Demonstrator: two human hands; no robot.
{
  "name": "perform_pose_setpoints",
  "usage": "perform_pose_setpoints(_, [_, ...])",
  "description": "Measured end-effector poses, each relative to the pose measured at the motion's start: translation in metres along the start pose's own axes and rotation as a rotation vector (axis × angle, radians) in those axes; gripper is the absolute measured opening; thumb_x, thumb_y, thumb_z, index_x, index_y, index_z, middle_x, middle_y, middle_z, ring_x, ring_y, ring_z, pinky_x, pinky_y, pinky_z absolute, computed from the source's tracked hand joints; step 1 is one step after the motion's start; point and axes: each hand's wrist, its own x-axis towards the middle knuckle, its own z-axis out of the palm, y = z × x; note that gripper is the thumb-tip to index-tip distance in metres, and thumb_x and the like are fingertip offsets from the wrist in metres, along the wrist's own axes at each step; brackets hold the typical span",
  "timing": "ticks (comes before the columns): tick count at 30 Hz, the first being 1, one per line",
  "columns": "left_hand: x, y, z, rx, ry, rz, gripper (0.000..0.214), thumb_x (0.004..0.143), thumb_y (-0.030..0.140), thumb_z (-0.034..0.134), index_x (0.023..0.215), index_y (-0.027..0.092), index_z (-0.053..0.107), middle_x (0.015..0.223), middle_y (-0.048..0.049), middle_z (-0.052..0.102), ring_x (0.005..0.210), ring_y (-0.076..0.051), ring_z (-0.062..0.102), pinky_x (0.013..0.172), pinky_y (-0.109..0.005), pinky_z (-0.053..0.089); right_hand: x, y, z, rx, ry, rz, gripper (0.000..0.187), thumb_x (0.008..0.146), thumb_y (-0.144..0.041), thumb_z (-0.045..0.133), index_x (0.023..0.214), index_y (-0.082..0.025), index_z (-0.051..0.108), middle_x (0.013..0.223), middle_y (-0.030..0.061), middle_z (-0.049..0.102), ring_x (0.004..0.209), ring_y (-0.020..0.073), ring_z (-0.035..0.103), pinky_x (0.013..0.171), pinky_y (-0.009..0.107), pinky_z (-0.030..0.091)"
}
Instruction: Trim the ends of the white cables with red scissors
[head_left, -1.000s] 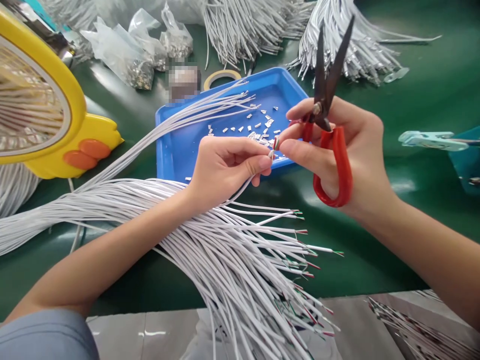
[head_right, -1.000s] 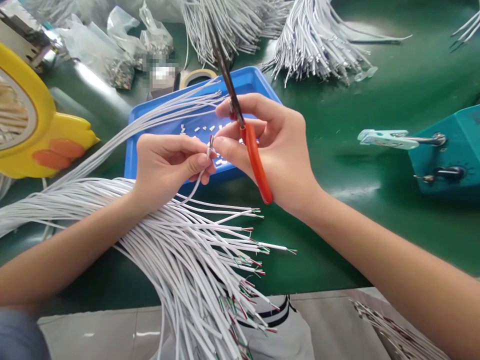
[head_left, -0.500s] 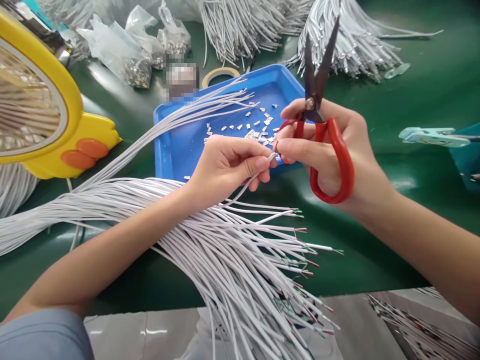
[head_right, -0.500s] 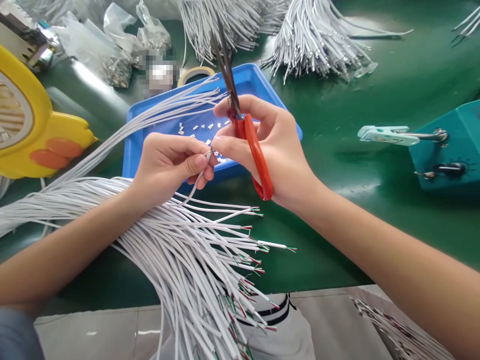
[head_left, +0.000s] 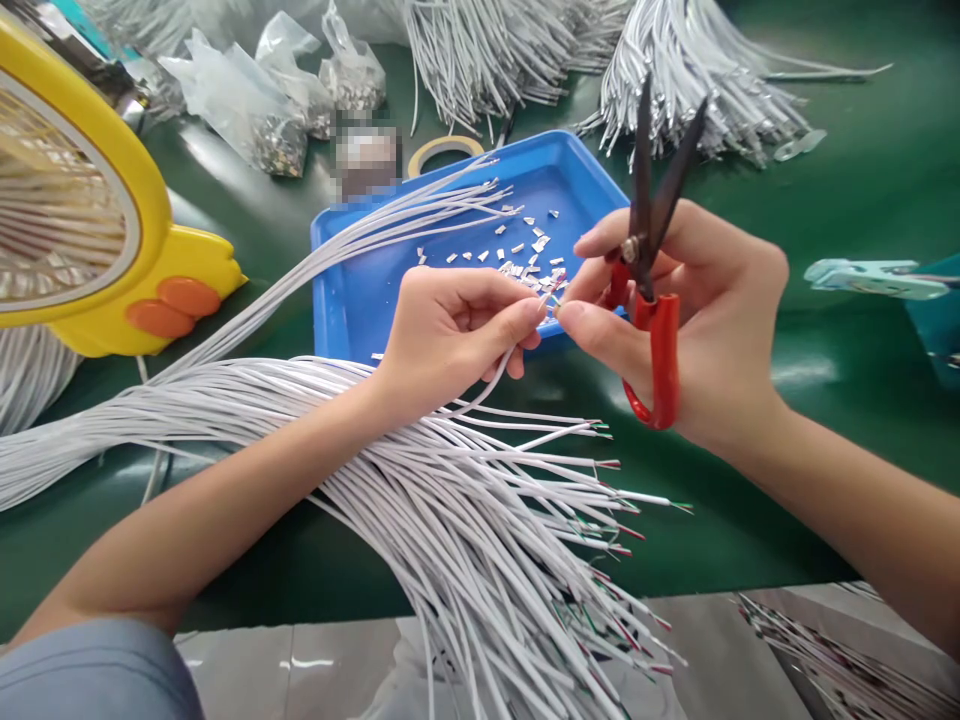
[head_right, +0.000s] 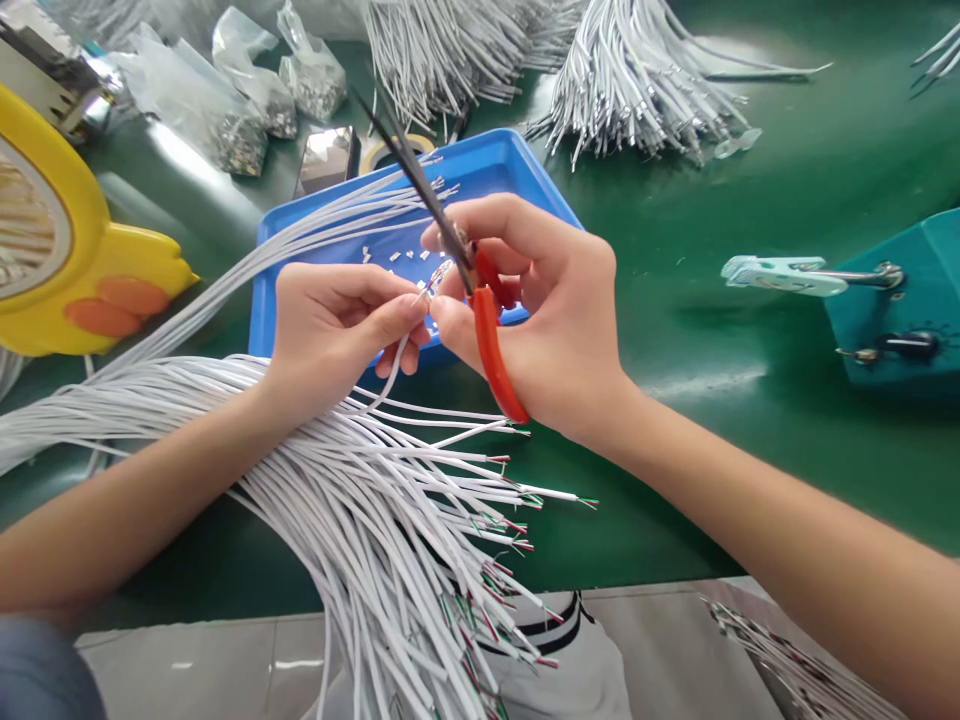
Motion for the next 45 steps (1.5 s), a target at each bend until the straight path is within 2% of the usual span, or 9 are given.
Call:
perform_pose_setpoints(9, [-0.0003,-0.0004,-0.0031,-0.06,-0.165,-0.032,0.018,0.086,0.029,0.067,0.077,0.015,0.073,0.059,-0.0021,0.068,0.04,-0.006,0.057,0.032,-0.014,0.039,0.0045,0.003,-0.0033,0.123,-0.008,0.074,0.028,0.068,-0.005,0.074,0.088,-0.024,0.066,0.071,-0.0053,0.063,0.064,0.0101,0.059,0.066,0.028,0.052])
perform_pose_setpoints(16, [0.0001,-0.0004,-0.0038,-0.058,-0.2,-0.044,0.023,0.086,0.034,0.066,0.076,0.015,0.073,0.057,-0.0021,0.067,0.038,-0.006,0.055,0.032,-0.014,0.039,0.0052,0.0029,-0.0014,0.172,-0.025,0.148,0.028,0.066,-0.009,0.079,0.087,-0.024,0.067,0.067,-0.006,0.063,0.061,0.0099,0.057,0.062,0.027,0.051])
perform_pose_setpoints(21, [0.0004,0.0006,-0.0018,-0.041,-0.131,-0.016,0.024,0.084,0.035,0.069,0.072,0.015,0.072,0.056,-0.0012,0.066,0.038,-0.006,0.055,0.031,-0.015,0.038,0.0039,0.0027,-0.0006,0.136,0.005,0.168,0.027,0.068,-0.013,0.08,0.088,-0.025,0.067,0.066,-0.0061,0.064,0.062,0.0105,0.059,0.061,0.026,0.054])
perform_pose_setpoints(26, [-0.0004,0.0002,-0.0002,-0.038,-0.037,0.041,0.013,0.082,0.024,0.069,0.072,0.016,0.073,0.059,-0.0002,0.067,0.041,-0.006,0.057,0.034,-0.015,0.041,0.0025,0.0044,0.0005,0.122,0.056,0.191,0.027,0.068,-0.022,0.084,0.088,-0.025,0.068,0.069,-0.0056,0.067,0.064,0.0106,0.063,0.062,0.025,0.057])
perform_pose_setpoints(29, [-0.0006,-0.0006,0.0002,-0.035,-0.025,0.071,0.011,0.082,0.018,0.068,0.072,0.015,0.073,0.06,-0.0001,0.068,0.042,-0.006,0.058,0.035,-0.015,0.042,0.0018,0.005,0.0003,0.173,0.029,0.175,0.026,0.068,-0.019,0.084,0.089,-0.024,0.069,0.07,-0.006,0.069,0.064,0.0094,0.065,0.062,0.022,0.058])
perform_pose_setpoints(33, [-0.0004,-0.0018,0.0007,-0.007,-0.007,0.074,0.013,0.081,0.022,0.07,0.07,0.015,0.072,0.06,-0.0002,0.067,0.042,-0.006,0.058,0.036,-0.016,0.044,0.0015,0.0043,-0.0002,0.169,0.007,0.163,0.023,0.072,-0.015,0.079,0.09,-0.025,0.069,0.071,-0.0062,0.07,0.066,0.0097,0.066,0.063,0.022,0.058])
perform_pose_setpoints(36, [-0.0001,-0.0022,0.001,0.014,0.007,0.078,0.014,0.081,0.025,0.071,0.07,0.016,0.072,0.061,-0.0002,0.067,0.043,-0.006,0.058,0.038,-0.017,0.046,0.0018,0.0032,-0.0002,0.153,0.017,0.169,0.024,0.07,-0.018,0.081,0.089,-0.026,0.069,0.071,-0.0058,0.071,0.067,0.0112,0.067,0.063,0.025,0.059])
perform_pose_setpoints(40, [0.0001,-0.0023,0.0015,0.004,0.021,0.103,0.011,0.079,0.02,0.072,0.069,0.016,0.073,0.063,-0.0002,0.069,0.045,-0.007,0.06,0.038,-0.016,0.046,0.0022,0.0023,-0.0001,0.167,0.014,0.183,0.027,0.068,-0.022,0.084,0.09,-0.024,0.069,0.072,-0.0039,0.07,0.066,0.0114,0.065,0.063,0.025,0.058])
perform_pose_setpoints(45, [-0.0001,-0.0044,0.0024,-0.014,0.034,0.127,0.006,0.076,0.018,0.074,0.071,0.016,0.073,0.066,0.0001,0.07,0.047,-0.007,0.062,0.038,-0.015,0.046,0.0032,0.0025,0.0002,0.201,-0.001,0.238,0.025,0.069,-0.012,0.079,0.089,-0.023,0.068,0.069,-0.005,0.069,0.064,0.0112,0.065,0.063,0.026,0.058])
